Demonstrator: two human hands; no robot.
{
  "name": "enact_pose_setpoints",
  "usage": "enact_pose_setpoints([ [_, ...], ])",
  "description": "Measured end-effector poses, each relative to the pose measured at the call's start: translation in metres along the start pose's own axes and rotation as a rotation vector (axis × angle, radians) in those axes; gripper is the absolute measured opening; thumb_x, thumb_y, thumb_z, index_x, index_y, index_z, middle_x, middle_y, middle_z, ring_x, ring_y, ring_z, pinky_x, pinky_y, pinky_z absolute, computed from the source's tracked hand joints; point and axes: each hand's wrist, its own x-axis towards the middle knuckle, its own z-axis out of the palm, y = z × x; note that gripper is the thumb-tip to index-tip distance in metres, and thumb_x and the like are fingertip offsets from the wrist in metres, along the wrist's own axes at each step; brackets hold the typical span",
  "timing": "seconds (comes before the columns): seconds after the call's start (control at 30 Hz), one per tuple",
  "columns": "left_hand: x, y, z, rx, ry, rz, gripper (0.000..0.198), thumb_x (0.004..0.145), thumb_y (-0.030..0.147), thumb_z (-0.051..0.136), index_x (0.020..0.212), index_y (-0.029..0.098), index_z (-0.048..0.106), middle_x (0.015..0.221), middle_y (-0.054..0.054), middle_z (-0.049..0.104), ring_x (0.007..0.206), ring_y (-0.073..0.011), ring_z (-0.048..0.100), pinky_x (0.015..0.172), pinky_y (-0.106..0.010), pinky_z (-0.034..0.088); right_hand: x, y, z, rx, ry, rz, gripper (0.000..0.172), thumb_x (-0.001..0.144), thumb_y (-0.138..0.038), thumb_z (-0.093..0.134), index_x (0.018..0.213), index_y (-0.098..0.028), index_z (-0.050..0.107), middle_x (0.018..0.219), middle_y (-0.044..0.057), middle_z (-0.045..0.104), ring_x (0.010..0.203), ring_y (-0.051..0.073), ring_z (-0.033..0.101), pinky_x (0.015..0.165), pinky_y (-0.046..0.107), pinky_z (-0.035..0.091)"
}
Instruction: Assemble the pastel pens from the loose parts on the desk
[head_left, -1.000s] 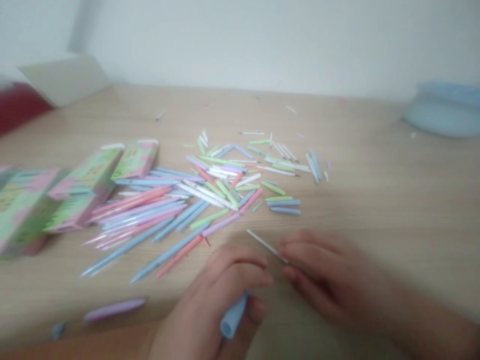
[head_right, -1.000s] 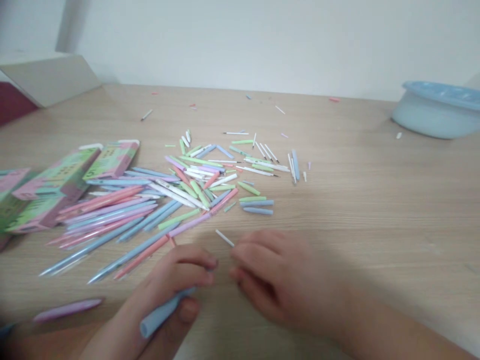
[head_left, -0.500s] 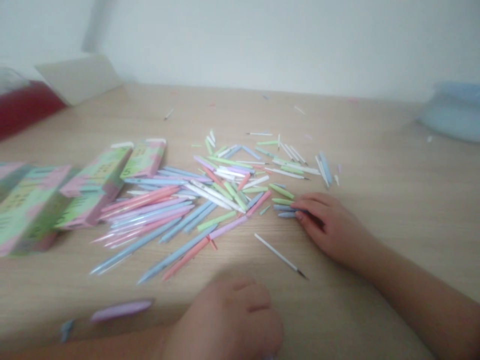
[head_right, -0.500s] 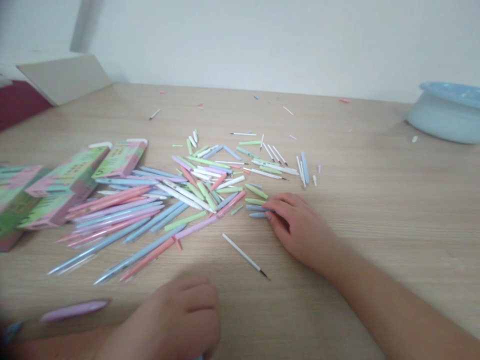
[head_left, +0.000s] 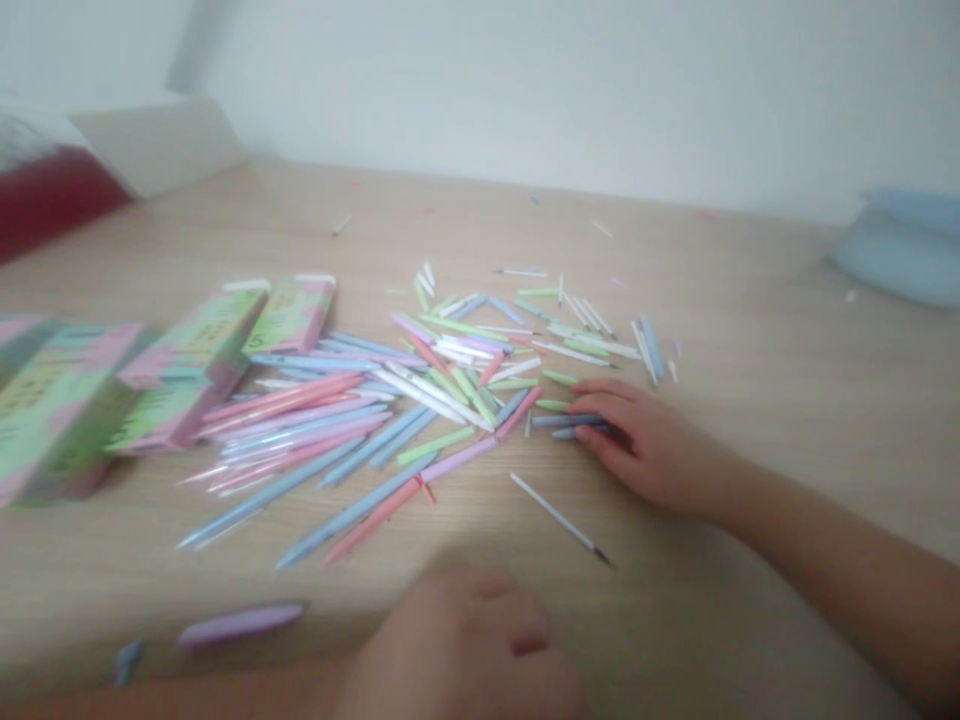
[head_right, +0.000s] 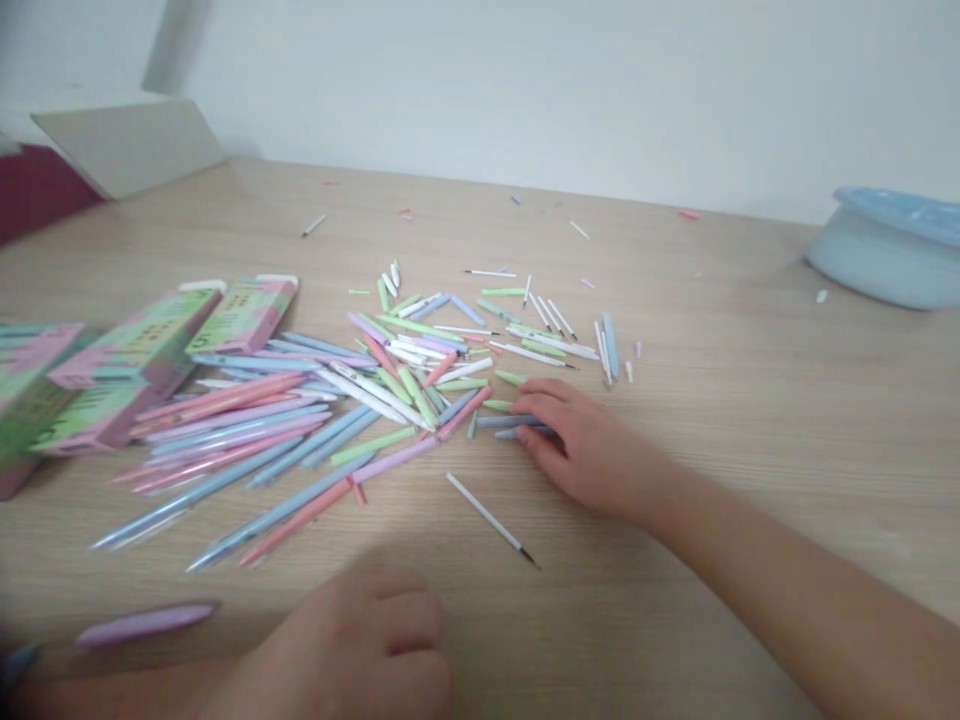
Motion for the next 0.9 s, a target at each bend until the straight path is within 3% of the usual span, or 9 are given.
enact_pose_setpoints([
  [0.13,0.001,0.0,0.0,0.054,-0.091,-0.011,0.04,0.093,0.027,0.081,0.07,0.02,0.05,0.069,0.006,0.061,0.061,-0.0122,0.052,0.052,-0.031,0.032,0.009,-0.005,-0.011,-0.152,-0.07,-0.122,0.018,0.106,-0.026,0.055,0.105,-0.021,0.072,0.114,0.012,0.068,0.108,0.03,0.063,0.1,0.05,0.053],
  [0.3,0.002,-0.002,0.001,0.141,-0.302,-0.058,0.025,0.094,0.028,0.079,0.079,0.022,0.06,0.076,0.005,0.067,0.068,-0.0146,0.058,0.054,-0.032,0.034,0.013,-0.011,-0.011,-0.203,-0.113,-0.14,0.023,0.108,-0.035,0.055,0.11,-0.02,0.072,0.105,0.011,0.069,0.101,0.03,0.063,0.094,0.049,0.051],
  [0.5,0.003,-0.001,0.002,0.117,-0.294,-0.072,0.031,0.089,0.029,0.084,0.075,0.021,0.057,0.074,0.006,0.067,0.065,-0.0146,0.057,0.052,-0.032,0.032,0.022,-0.002,-0.009,-0.048,-0.051,-0.062,0.025,0.109,-0.032,0.05,0.096,-0.022,0.069,0.099,0.01,0.069,0.099,0.028,0.064,0.093,0.045,0.051],
  [0.63,0.002,0.001,0.006,0.134,-0.225,-0.038,0.036,0.088,0.031,0.085,0.072,0.021,0.055,0.068,0.006,0.06,0.06,-0.014,0.051,0.048,-0.033,0.025,0.032,0.011,-0.006,-0.015,0.026,-0.026,0.018,0.105,-0.027,0.055,0.105,-0.022,0.073,0.106,0.011,0.072,0.104,0.03,0.066,0.095,0.046,0.052],
  [0.8,0.002,-0.003,0.013,0.042,-0.263,0.0,0.028,0.095,0.037,0.078,0.08,0.022,0.06,0.068,0.007,0.057,0.058,-0.0128,0.046,0.049,-0.03,0.025,0.048,0.005,-0.004,0.021,-0.045,-0.128,0.026,0.102,-0.019,0.057,0.118,-0.027,0.076,0.114,0.008,0.073,0.111,0.029,0.067,0.101,0.047,0.052],
  [0.9,0.003,-0.002,0.012,0.053,-0.266,-0.014,0.026,0.091,0.035,0.083,0.082,0.023,0.062,0.07,0.007,0.059,0.058,-0.0133,0.046,0.049,-0.031,0.024,0.056,-0.007,-0.005,0.053,-0.081,-0.18,0.029,0.101,-0.016,0.056,0.119,-0.027,0.076,0.121,0.008,0.073,0.117,0.027,0.066,0.106,0.046,0.051],
])
